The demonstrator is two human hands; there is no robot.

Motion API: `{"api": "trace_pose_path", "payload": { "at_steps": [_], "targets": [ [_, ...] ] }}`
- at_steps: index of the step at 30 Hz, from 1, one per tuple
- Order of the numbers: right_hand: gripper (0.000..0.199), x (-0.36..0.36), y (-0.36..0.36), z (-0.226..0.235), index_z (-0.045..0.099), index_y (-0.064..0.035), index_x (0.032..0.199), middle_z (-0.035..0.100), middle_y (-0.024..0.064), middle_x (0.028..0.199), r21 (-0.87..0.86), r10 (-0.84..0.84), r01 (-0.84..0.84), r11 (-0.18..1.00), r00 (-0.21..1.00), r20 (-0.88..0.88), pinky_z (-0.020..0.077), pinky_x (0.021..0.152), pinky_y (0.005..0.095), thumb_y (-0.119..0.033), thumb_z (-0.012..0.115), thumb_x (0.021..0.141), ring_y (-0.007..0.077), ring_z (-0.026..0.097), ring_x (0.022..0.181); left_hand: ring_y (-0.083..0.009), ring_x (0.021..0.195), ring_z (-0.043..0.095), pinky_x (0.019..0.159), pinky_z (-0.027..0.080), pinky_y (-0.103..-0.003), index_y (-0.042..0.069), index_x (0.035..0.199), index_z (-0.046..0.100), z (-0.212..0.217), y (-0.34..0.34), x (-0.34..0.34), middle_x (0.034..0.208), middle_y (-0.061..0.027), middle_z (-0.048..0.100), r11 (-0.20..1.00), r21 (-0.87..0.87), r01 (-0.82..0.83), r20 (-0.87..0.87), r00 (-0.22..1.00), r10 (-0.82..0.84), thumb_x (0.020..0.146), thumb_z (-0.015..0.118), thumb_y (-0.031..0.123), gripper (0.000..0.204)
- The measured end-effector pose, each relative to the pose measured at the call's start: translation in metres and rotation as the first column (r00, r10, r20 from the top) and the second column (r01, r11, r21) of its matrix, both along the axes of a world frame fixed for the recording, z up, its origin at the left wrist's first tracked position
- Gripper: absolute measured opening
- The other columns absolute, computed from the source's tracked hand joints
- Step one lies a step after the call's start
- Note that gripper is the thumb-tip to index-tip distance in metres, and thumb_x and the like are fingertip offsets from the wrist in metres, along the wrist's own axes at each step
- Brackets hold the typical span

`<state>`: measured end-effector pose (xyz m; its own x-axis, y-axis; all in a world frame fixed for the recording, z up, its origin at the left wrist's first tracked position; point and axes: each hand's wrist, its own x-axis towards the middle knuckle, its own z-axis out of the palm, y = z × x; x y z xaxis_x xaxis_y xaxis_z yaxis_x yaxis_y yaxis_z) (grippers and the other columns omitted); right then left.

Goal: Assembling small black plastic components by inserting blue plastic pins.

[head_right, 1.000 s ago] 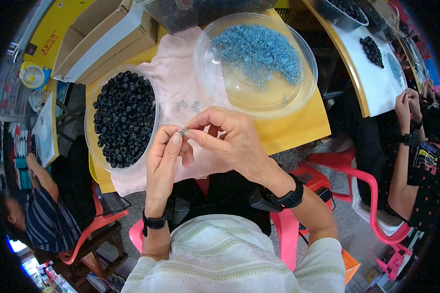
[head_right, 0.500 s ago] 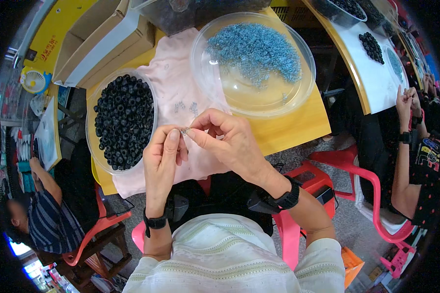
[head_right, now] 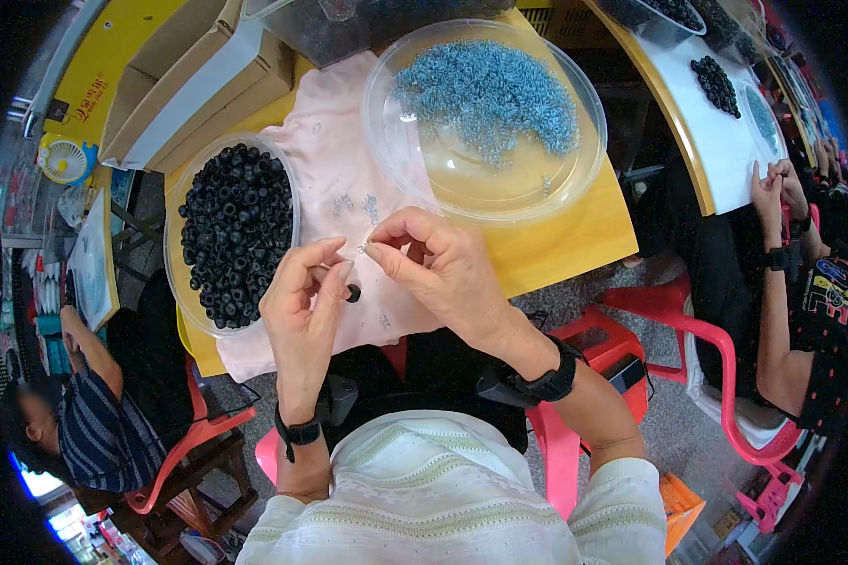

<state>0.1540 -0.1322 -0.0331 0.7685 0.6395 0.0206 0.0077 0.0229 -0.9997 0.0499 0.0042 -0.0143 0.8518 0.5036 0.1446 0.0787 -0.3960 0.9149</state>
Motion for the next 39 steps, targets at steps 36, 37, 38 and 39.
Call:
{"api": "trace_pose_path", "payload": {
  "at_steps": [36,37,38,39],
  "targets": [
    [0.011,-0.055,-0.022,0.003,0.063,-0.0079,0.091,0.055,0.0072,0.081,-0.348,0.194,0.093,0.933,0.685,0.703,0.0481,0.055,0.0349,-0.014,0.068,0.083,0.0264,0.061,0.067,-0.0120,0.073,0.058,0.066,0.047,-0.024,-0.002,0.100,0.067,-0.009,-0.009,-0.051,0.085,-0.0060,0.060,0.999,0.024,-0.032,-0.030,0.999,0.033,0.084,0.065,-0.004,0.017],
    [0.011,-0.055,-0.021,0.003,0.063,-0.0079,0.091,0.055,0.0070,0.080,-0.352,0.202,0.093,0.932,0.673,0.712,0.0481,0.055,0.0347,-0.014,0.068,0.082,0.0261,0.061,0.066,-0.0122,0.074,0.059,0.068,0.048,-0.024,-0.002,0.101,0.066,-0.011,-0.009,-0.055,0.087,-0.0060,0.061,0.999,-0.014,-0.040,0.015,0.999,0.041,0.084,0.065,-0.004,0.017],
    [0.011,-0.055,-0.021,0.003,0.063,-0.0079,0.091,0.055,0.0069,0.080,-0.358,0.212,0.088,0.930,0.666,0.715,0.0481,0.055,0.0348,-0.013,0.068,0.082,0.0257,0.061,0.067,-0.0124,0.075,0.060,0.069,0.048,-0.024,-0.002,0.101,0.065,-0.013,-0.009,-0.058,0.090,-0.0061,0.062,0.998,-0.053,-0.047,0.061,0.997,0.050,0.084,0.065,-0.005,0.018],
    [0.011,-0.055,-0.022,0.003,0.063,-0.0078,0.091,0.055,0.0068,0.080,-0.361,0.220,0.086,0.929,0.657,0.721,0.0481,0.055,0.0348,-0.013,0.068,0.082,0.0254,0.061,0.067,-0.0129,0.077,0.060,0.070,0.049,-0.023,-0.002,0.103,0.064,-0.011,-0.010,-0.061,0.092,-0.0069,0.063,0.971,-0.236,-0.044,0.086,0.994,0.066,0.085,0.065,-0.005,0.018]
  ]
}}
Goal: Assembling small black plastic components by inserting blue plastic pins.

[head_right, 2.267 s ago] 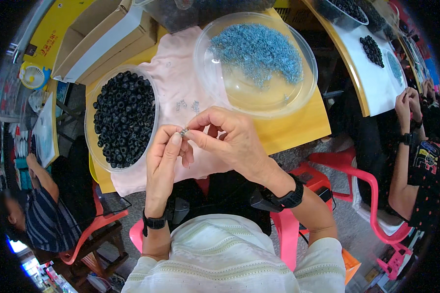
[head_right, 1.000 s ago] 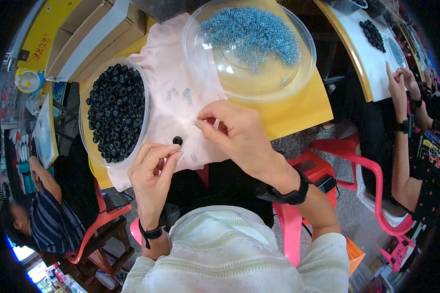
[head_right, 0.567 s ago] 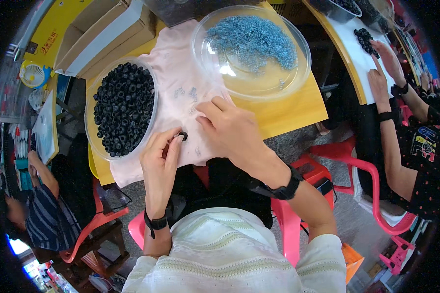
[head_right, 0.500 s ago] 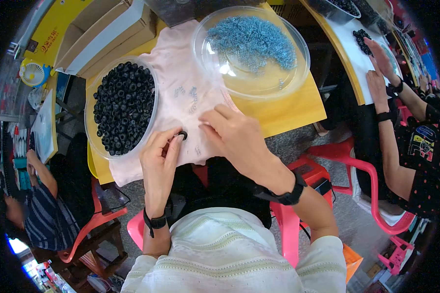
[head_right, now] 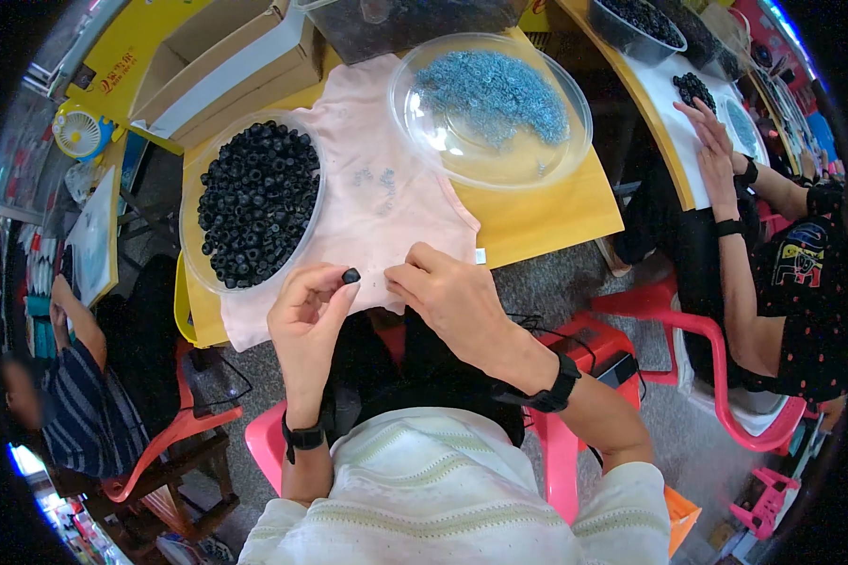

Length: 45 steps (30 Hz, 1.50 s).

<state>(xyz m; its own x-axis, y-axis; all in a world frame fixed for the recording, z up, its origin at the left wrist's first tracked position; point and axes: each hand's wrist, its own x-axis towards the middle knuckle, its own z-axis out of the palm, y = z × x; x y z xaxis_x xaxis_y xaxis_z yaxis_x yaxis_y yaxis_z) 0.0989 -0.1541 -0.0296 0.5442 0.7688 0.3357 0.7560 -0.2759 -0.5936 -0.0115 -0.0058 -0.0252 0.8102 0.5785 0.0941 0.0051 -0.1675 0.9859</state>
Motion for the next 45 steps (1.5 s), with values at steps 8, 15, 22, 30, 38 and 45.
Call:
{"api": "trace_pose_path", "payload": {
  "at_steps": [8,15,22,30,38,45],
  "targets": [
    [0.010,0.008,0.001,0.030,0.068,-0.0040,0.088,0.062,0.0056,0.080,0.117,0.003,0.037,0.992,0.946,-0.325,0.0463,0.055,0.0268,-0.010,0.072,0.081,0.0168,0.060,0.063,-0.0168,0.085,0.066,0.075,0.054,-0.026,-0.004,0.113,0.059,0.012,0.006,-0.017,0.101,-0.0142,0.066,0.621,-0.737,0.266,0.340,0.940,0.000,0.091,0.060,0.000,0.022],
    [0.011,0.000,0.010,0.081,0.070,0.0000,0.092,0.065,0.0050,0.085,0.368,0.214,0.011,0.930,0.797,-0.565,0.0471,0.056,0.0199,0.002,0.071,0.081,0.0086,0.063,0.069,-0.0192,0.087,0.068,0.078,0.057,-0.028,-0.004,0.111,0.059,0.023,-0.001,-0.017,0.100,-0.0141,0.067,0.632,-0.720,0.287,0.343,0.939,-0.036,0.090,0.060,-0.002,0.022],
    [0.014,0.003,0.014,0.076,0.069,0.0019,0.095,0.065,0.0084,0.090,0.373,0.296,-0.097,0.923,0.798,-0.525,0.0537,0.059,0.0218,0.006,0.067,0.082,0.0130,0.069,0.075,-0.0211,0.087,0.069,0.077,0.058,-0.030,-0.004,0.109,0.059,0.021,-0.004,-0.016,0.097,-0.0142,0.068,0.618,-0.729,0.295,0.322,0.944,-0.071,0.088,0.062,-0.003,0.021],
    [0.017,0.002,0.025,0.069,0.070,-0.0010,0.096,0.065,0.0079,0.090,0.283,0.227,-0.116,0.952,0.887,-0.402,0.0533,0.059,0.0230,0.004,0.070,0.081,0.0122,0.067,0.073,-0.0203,0.089,0.068,0.079,0.057,-0.030,-0.003,0.109,0.059,0.012,0.003,-0.012,0.099,-0.0140,0.067,0.573,-0.768,0.285,0.320,0.946,-0.042,0.089,0.061,-0.004,0.020],
    [0.024,-0.008,0.047,0.048,0.070,-0.0035,0.100,0.065,0.0105,0.090,0.271,0.153,-0.162,0.949,0.987,0.052,0.0531,0.059,0.0275,-0.004,0.074,0.076,0.0221,0.065,0.070,-0.0160,0.084,0.065,0.078,0.054,-0.027,-0.001,0.109,0.060,-0.004,0.014,-0.010,0.100,-0.0102,0.066,0.414,-0.862,0.292,0.341,0.939,0.050,0.092,0.059,0.002,0.017],
    [0.011,0.024,0.088,0.065,0.066,-0.0019,0.089,0.061,0.0099,0.085,0.173,0.222,-0.192,0.966,0.959,-0.175,0.0486,0.054,0.0326,-0.009,0.070,0.082,0.0243,0.062,0.064,-0.0176,0.080,0.063,0.069,0.050,-0.027,0.000,0.105,0.060,-0.026,0.031,-0.006,0.095,-0.0098,0.063,0.384,-0.828,0.409,0.422,0.905,-0.054,0.090,0.063,0.010,0.019]
  ]
}}
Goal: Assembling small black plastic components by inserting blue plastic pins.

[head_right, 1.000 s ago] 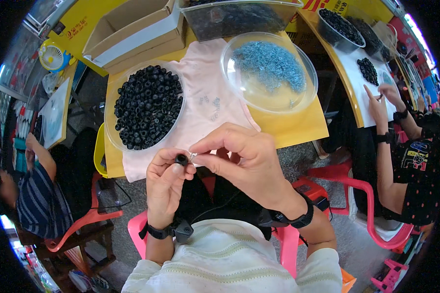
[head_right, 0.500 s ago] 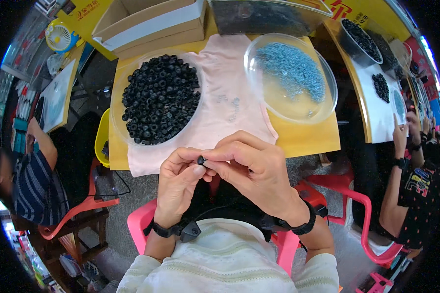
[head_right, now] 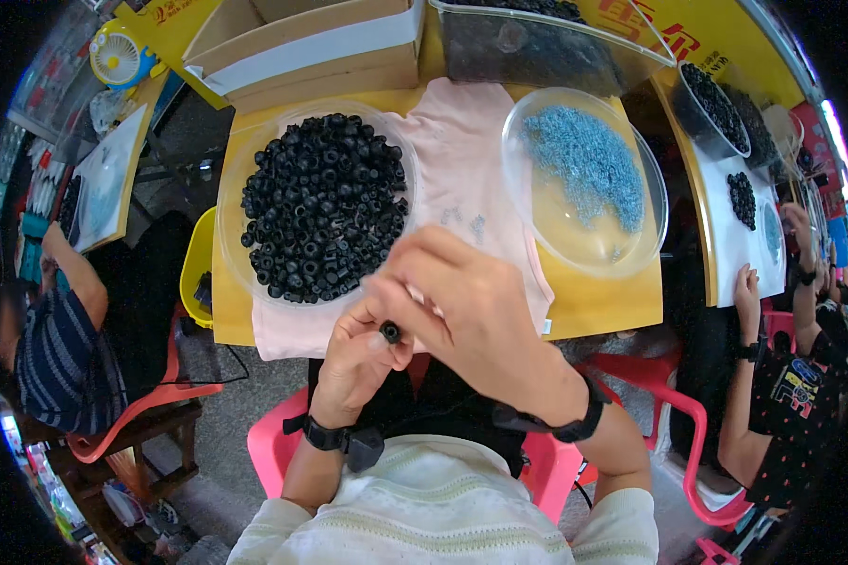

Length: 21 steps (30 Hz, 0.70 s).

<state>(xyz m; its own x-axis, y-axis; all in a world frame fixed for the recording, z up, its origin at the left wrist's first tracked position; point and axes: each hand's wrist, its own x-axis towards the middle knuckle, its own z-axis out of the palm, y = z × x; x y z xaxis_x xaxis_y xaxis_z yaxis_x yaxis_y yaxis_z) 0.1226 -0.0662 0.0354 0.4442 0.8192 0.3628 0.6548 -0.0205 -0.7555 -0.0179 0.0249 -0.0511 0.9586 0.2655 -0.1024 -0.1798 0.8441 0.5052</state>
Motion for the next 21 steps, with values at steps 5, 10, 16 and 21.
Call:
{"api": "trace_pose_path", "payload": {
  "at_steps": [5,10,16,21],
  "targets": [
    [0.009,0.019,0.042,-0.013,0.065,-0.0036,0.085,0.061,0.0084,0.085,-0.170,0.040,-0.024,0.985,0.995,0.095,0.0489,0.058,0.0371,-0.011,0.068,0.082,0.0288,0.063,0.068,-0.0199,0.082,0.064,0.071,0.052,-0.030,-0.003,0.102,0.060,-0.006,0.009,0.002,0.096,-0.0123,0.062,0.991,0.052,0.127,0.100,0.986,-0.132,0.086,0.065,0.004,0.018],
    [0.009,0.020,0.066,-0.031,0.065,-0.0036,0.089,0.062,0.0080,0.084,-0.224,0.098,-0.049,0.973,0.972,0.213,0.0486,0.060,0.0362,-0.008,0.069,0.081,0.0280,0.062,0.068,-0.0201,0.083,0.065,0.072,0.053,-0.031,-0.005,0.102,0.061,-0.009,0.012,0.000,0.096,-0.0126,0.062,0.977,0.056,0.205,0.153,0.965,-0.212,0.085,0.065,0.000,0.018],
    [0.009,0.012,0.085,-0.037,0.064,-0.0051,0.082,0.058,0.0073,0.081,-0.295,0.161,-0.081,0.952,0.953,0.257,0.0484,0.060,0.0387,-0.012,0.069,0.080,0.0293,0.062,0.070,-0.0202,0.085,0.065,0.074,0.053,-0.031,-0.005,0.104,0.061,-0.012,0.014,0.000,0.096,-0.0123,0.061,0.972,0.060,0.226,0.184,0.955,-0.234,0.086,0.064,-0.001,0.019],
    [0.012,0.012,0.091,-0.043,0.063,-0.0052,0.078,0.055,0.0080,0.082,-0.328,0.183,-0.061,0.943,0.916,0.356,0.0489,0.062,0.0408,-0.015,0.070,0.078,0.0296,0.062,0.074,-0.0205,0.085,0.065,0.073,0.054,-0.031,-0.005,0.103,0.061,-0.011,0.012,0.000,0.096,-0.0124,0.061,0.971,0.036,0.236,0.178,0.955,-0.239,0.086,0.065,0.000,0.019]
  ]
}}
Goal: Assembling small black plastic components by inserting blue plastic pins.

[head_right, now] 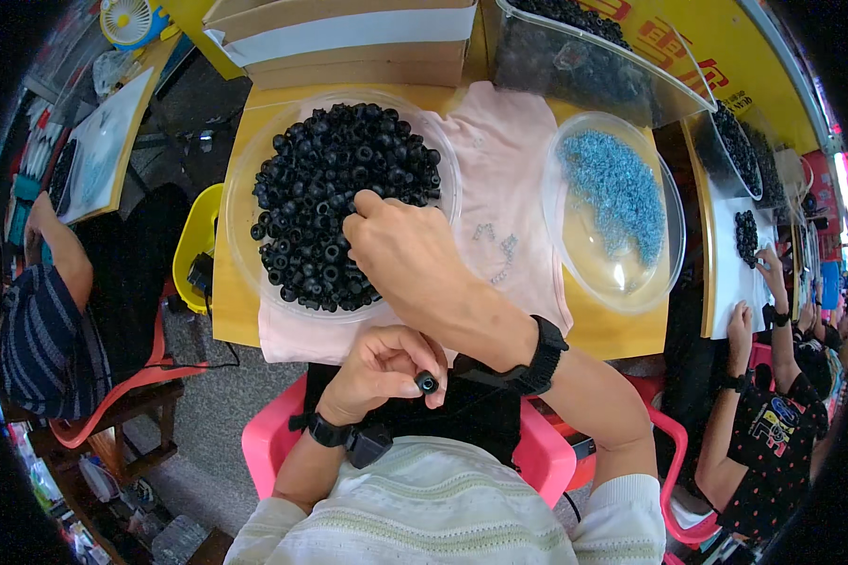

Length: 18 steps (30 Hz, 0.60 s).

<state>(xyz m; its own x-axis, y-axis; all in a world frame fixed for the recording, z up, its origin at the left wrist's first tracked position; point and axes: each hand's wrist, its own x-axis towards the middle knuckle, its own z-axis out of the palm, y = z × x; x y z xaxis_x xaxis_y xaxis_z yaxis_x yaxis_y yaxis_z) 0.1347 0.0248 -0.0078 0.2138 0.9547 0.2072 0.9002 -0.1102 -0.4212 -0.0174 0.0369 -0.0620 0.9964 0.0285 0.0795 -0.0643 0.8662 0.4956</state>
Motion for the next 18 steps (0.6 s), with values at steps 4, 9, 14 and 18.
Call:
{"api": "trace_pose_path", "payload": {
  "at_steps": [4,9,14,18],
  "targets": [
    [0.011,-0.004,0.006,0.008,0.064,-0.0050,0.078,0.056,0.0079,0.083,-0.045,-0.018,0.021,0.999,0.998,0.064,0.0493,0.063,0.0411,-0.014,0.070,0.077,0.0294,0.062,0.075,-0.0208,0.085,0.065,0.073,0.054,-0.031,-0.005,0.102,0.060,-0.001,0.000,-0.001,0.096,-0.0123,0.061,0.999,0.033,-0.016,-0.027,0.999,0.017,0.086,0.066,0.001,0.018],
    [0.011,0.003,-0.007,0.028,0.064,-0.0070,0.079,0.055,0.0065,0.081,0.015,0.205,-0.205,0.979,0.966,-0.160,0.0496,0.063,0.0395,-0.014,0.071,0.075,0.0282,0.061,0.073,-0.0209,0.086,0.065,0.075,0.053,-0.032,-0.005,0.102,0.060,-0.001,0.001,-0.002,0.095,-0.0121,0.061,0.999,0.046,-0.008,-0.007,1.000,0.008,0.086,0.066,0.001,0.018],
    [0.013,0.006,-0.016,0.013,0.064,-0.0085,0.083,0.055,0.0056,0.083,-0.001,0.208,-0.209,0.978,0.977,-0.053,0.0495,0.062,0.0391,-0.014,0.071,0.075,0.0271,0.061,0.074,-0.0196,0.084,0.064,0.076,0.052,-0.031,-0.005,0.101,0.061,0.001,-0.002,0.000,0.094,-0.0115,0.061,0.999,0.051,-0.017,-0.009,1.000,0.018,0.086,0.066,0.002,0.018],
    [0.012,0.008,-0.018,0.009,0.064,-0.0085,0.084,0.055,0.0058,0.083,0.007,0.150,-0.150,0.989,0.989,0.000,0.0496,0.062,0.0388,-0.014,0.070,0.076,0.0264,0.061,0.075,-0.0186,0.082,0.063,0.075,0.051,-0.031,-0.005,0.101,0.062,0.002,-0.002,-0.002,0.093,-0.0113,0.061,0.997,0.074,-0.029,-0.013,0.999,0.030,0.085,0.066,0.001,0.018]
  ]
}}
